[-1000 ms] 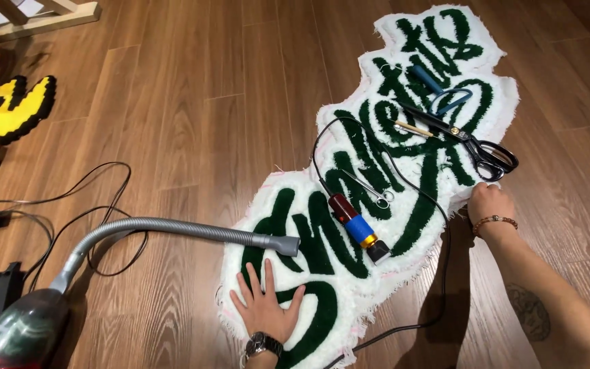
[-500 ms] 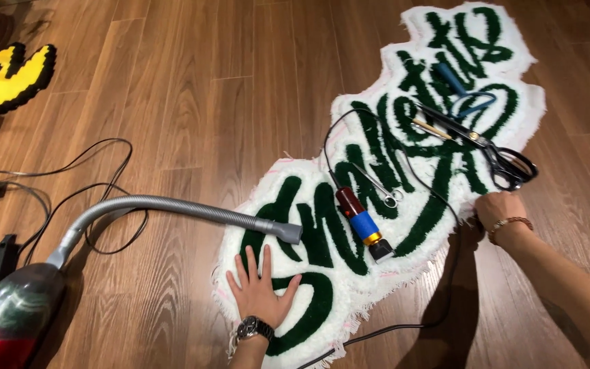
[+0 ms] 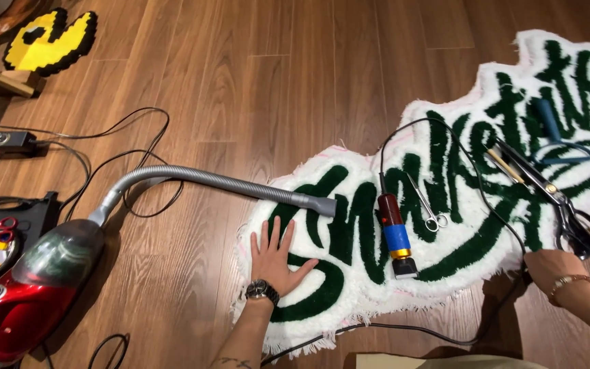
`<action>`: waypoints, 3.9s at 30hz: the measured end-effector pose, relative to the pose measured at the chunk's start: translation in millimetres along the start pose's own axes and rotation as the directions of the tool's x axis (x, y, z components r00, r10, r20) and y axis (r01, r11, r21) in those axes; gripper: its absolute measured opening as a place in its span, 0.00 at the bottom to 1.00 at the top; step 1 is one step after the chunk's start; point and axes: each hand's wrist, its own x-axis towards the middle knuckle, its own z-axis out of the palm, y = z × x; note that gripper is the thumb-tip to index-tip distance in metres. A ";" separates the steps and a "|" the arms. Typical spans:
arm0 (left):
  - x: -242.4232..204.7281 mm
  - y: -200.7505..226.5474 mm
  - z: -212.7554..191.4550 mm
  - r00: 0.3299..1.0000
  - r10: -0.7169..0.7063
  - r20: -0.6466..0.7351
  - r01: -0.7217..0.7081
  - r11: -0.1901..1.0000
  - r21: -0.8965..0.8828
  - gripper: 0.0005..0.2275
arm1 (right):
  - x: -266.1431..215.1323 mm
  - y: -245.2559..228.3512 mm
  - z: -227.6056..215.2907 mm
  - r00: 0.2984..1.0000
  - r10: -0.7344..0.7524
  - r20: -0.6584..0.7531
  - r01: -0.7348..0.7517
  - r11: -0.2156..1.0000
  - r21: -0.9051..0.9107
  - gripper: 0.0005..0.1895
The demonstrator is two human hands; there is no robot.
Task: Marking the back of a tufted rug with a pencil and picking out loose threads or adjusting tufts by hand.
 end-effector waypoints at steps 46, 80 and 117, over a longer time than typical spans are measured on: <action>56.5 4.9 -17.3 0.984 0.133 0.120 -0.156 0.964 0.214 0.22 | -92.2 -147.7 -215.5 0.950 -0.311 -0.027 0.072 0.134 0.988 0.33; 190.2 -26.5 -29.5 0.984 -0.132 0.116 0.139 0.989 -0.053 0.34 | 57.9 -32.8 -92.4 0.561 0.587 -0.583 0.229 0.567 0.791 0.12; 200.8 25.5 -45.2 0.813 -0.281 0.511 0.425 0.885 -0.189 0.44 | -13.1 -33.2 -114.3 0.975 0.182 -0.127 -0.035 0.689 0.724 0.29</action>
